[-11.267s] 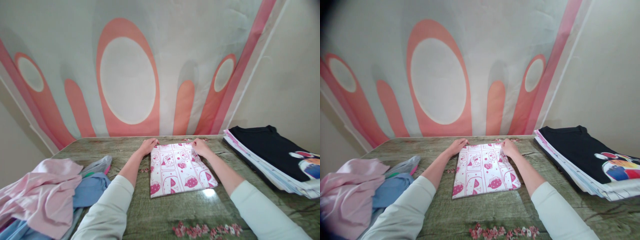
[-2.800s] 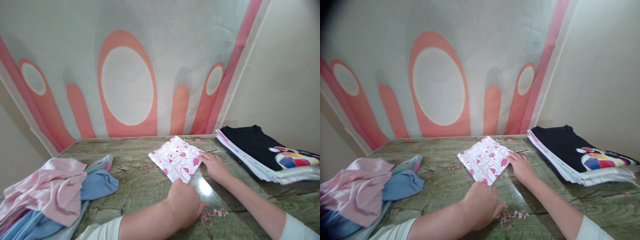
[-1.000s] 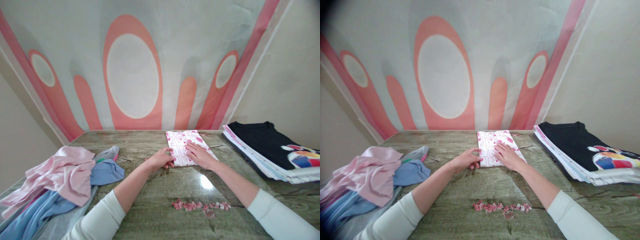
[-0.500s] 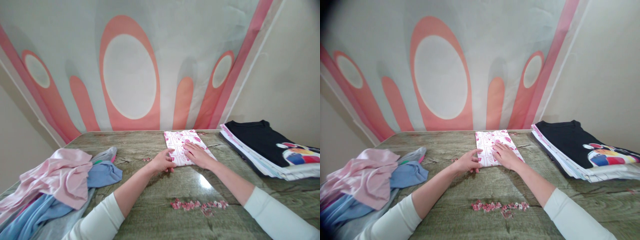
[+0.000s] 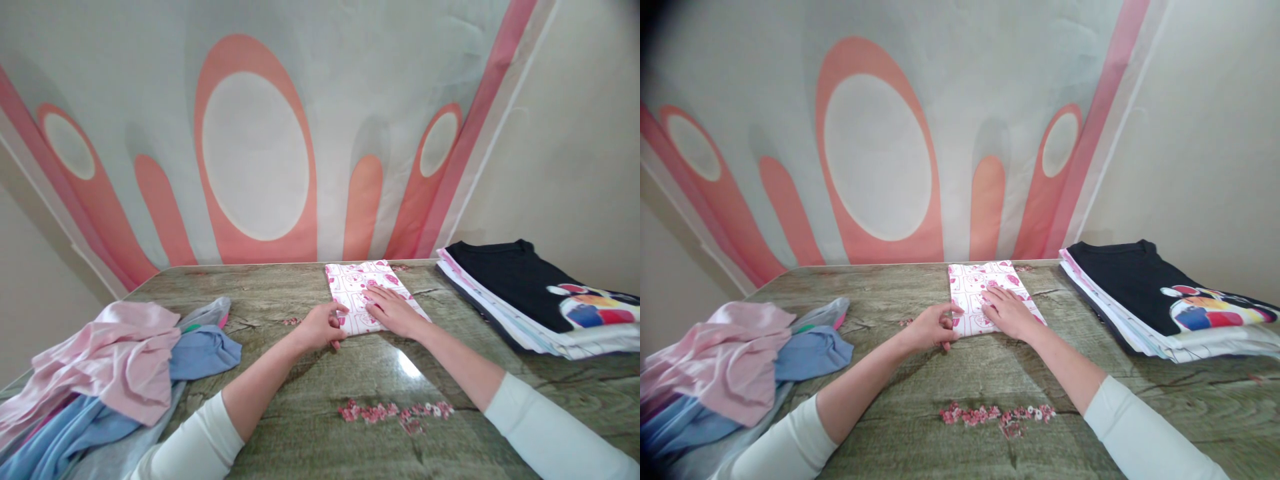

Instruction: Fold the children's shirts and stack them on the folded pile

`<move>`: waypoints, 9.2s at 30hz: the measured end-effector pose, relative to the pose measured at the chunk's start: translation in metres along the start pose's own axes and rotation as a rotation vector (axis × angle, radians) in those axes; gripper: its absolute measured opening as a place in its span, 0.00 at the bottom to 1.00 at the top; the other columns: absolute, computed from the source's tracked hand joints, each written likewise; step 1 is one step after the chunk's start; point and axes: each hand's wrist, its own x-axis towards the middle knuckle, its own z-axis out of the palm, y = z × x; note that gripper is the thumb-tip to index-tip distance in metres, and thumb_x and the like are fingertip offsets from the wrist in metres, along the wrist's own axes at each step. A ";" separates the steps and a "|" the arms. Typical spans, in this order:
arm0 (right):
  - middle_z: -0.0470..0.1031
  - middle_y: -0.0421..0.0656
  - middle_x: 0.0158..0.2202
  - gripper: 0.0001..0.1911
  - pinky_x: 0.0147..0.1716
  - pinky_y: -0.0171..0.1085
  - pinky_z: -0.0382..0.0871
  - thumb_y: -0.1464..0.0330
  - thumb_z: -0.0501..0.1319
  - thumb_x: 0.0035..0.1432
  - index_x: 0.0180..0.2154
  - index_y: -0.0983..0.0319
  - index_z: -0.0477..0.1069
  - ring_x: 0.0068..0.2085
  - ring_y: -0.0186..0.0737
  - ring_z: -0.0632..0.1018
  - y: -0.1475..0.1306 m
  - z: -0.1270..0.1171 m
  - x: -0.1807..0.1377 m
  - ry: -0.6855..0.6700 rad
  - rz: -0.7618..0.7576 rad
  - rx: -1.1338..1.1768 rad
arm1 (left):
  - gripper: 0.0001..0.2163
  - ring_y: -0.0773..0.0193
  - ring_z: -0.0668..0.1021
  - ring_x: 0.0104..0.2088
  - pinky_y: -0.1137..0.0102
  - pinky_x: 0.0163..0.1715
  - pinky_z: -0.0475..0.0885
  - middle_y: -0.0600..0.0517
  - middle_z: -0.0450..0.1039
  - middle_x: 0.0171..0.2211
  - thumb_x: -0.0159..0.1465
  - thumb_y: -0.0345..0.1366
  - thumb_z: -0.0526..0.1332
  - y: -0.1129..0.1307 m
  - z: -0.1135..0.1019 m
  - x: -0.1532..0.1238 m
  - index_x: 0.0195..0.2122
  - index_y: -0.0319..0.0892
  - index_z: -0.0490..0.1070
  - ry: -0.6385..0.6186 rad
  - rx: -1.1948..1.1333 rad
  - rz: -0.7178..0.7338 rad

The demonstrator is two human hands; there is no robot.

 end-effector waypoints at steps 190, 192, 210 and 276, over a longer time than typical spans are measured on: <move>0.45 0.47 0.64 0.36 0.61 0.50 0.37 0.49 0.36 0.61 0.63 0.64 0.43 0.64 0.46 0.45 0.019 -0.032 -0.074 -0.048 0.246 -0.146 | 0.31 0.56 0.49 0.63 0.58 0.60 0.40 0.47 0.43 0.64 0.64 0.54 0.44 0.018 0.025 -0.032 0.64 0.44 0.42 -0.160 1.147 0.500; 0.43 0.45 0.64 0.34 0.61 0.49 0.38 0.51 0.37 0.62 0.63 0.62 0.42 0.64 0.45 0.45 0.008 -0.037 -0.074 -0.054 0.154 -0.102 | 0.29 0.56 0.49 0.63 0.58 0.60 0.40 0.49 0.44 0.64 0.64 0.52 0.45 0.019 0.016 -0.030 0.63 0.45 0.43 -0.193 1.152 0.538; 0.35 0.55 0.65 0.44 0.62 0.44 0.37 0.47 0.44 0.58 0.63 0.72 0.41 0.64 0.47 0.40 -0.097 -0.043 -0.085 -0.289 -0.140 0.131 | 0.26 0.52 0.55 0.61 0.51 0.56 0.52 0.43 0.52 0.61 0.67 0.48 0.37 0.014 0.053 -0.035 0.60 0.40 0.54 0.174 1.338 0.267; 0.43 0.52 0.64 0.41 0.59 0.48 0.35 0.47 0.33 0.59 0.62 0.70 0.45 0.64 0.45 0.44 -0.027 0.003 0.036 -0.130 0.236 -0.058 | 0.25 0.53 0.54 0.61 0.51 0.57 0.43 0.44 0.50 0.62 0.66 0.48 0.38 -0.025 -0.028 0.058 0.61 0.42 0.52 0.341 1.339 0.205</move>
